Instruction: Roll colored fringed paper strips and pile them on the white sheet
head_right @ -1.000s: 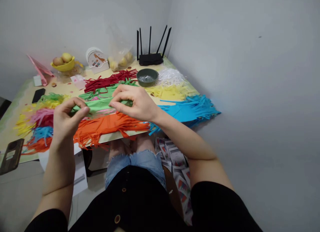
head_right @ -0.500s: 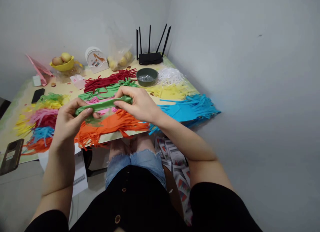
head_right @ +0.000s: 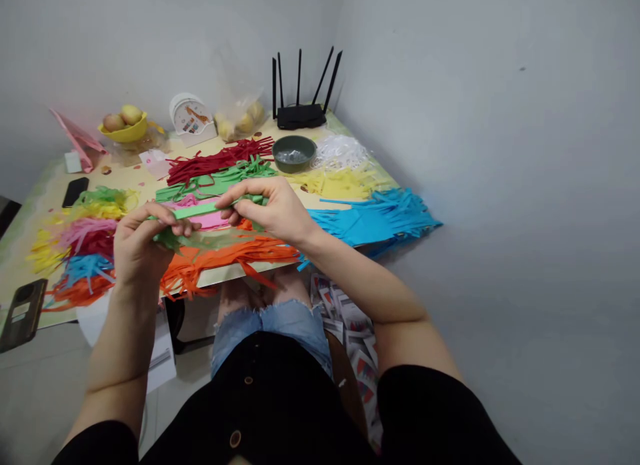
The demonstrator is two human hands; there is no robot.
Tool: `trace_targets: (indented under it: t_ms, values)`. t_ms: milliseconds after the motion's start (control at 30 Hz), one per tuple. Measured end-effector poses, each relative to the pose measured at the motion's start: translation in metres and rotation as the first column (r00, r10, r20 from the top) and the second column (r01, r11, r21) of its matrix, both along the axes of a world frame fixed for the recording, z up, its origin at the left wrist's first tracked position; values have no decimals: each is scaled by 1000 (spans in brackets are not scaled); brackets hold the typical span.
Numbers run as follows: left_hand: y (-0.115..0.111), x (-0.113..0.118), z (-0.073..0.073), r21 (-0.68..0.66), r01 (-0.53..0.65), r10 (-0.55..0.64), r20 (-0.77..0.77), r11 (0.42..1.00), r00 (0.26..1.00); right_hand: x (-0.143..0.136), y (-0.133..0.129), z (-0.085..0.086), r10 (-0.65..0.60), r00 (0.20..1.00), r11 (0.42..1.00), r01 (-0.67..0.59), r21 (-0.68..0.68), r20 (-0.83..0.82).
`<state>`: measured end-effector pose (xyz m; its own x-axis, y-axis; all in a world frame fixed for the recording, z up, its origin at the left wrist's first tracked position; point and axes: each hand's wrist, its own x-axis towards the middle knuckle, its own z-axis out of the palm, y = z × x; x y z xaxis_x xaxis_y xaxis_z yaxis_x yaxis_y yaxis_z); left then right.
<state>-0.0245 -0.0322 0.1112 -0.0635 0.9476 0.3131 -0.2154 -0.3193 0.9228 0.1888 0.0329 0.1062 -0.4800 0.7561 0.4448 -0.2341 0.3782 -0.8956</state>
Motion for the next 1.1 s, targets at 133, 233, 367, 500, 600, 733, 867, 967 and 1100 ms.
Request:
trace_targets:
  t_ms: [133,233,367,500,600,733,867,967,1100]
  values:
    - [0,-6,-5,54,-13,22,-163,998,986,4,-2,2,-30,995,980,10,200,100]
    - [-1,-9,-8,137,-97,141,-366,986,920,8,-3,3,-155,970,914,69,400,186]
    - [-3,-9,-5,225,-129,240,-585,966,775,10,-6,3,-304,919,839,132,528,253]
    - [-5,-8,-1,256,-152,291,-692,955,661,12,-6,3,-360,886,842,174,511,292]
    - [-6,-6,-2,169,-188,252,-589,967,768,12,-5,5,-306,912,898,180,402,274]
    - [-7,-4,-8,-31,-186,171,-270,982,947,8,-5,3,-90,986,988,70,140,140]
    - [-7,0,-10,-105,-158,150,-80,982,985,3,-3,-4,34,999,999,-34,1,9]
    - [-6,4,-10,-110,-129,130,3,986,992,2,1,-8,97,995,995,-97,-22,-38]
    - [-6,4,-15,-111,-91,98,55,990,994,6,7,-8,101,994,987,-105,122,34]
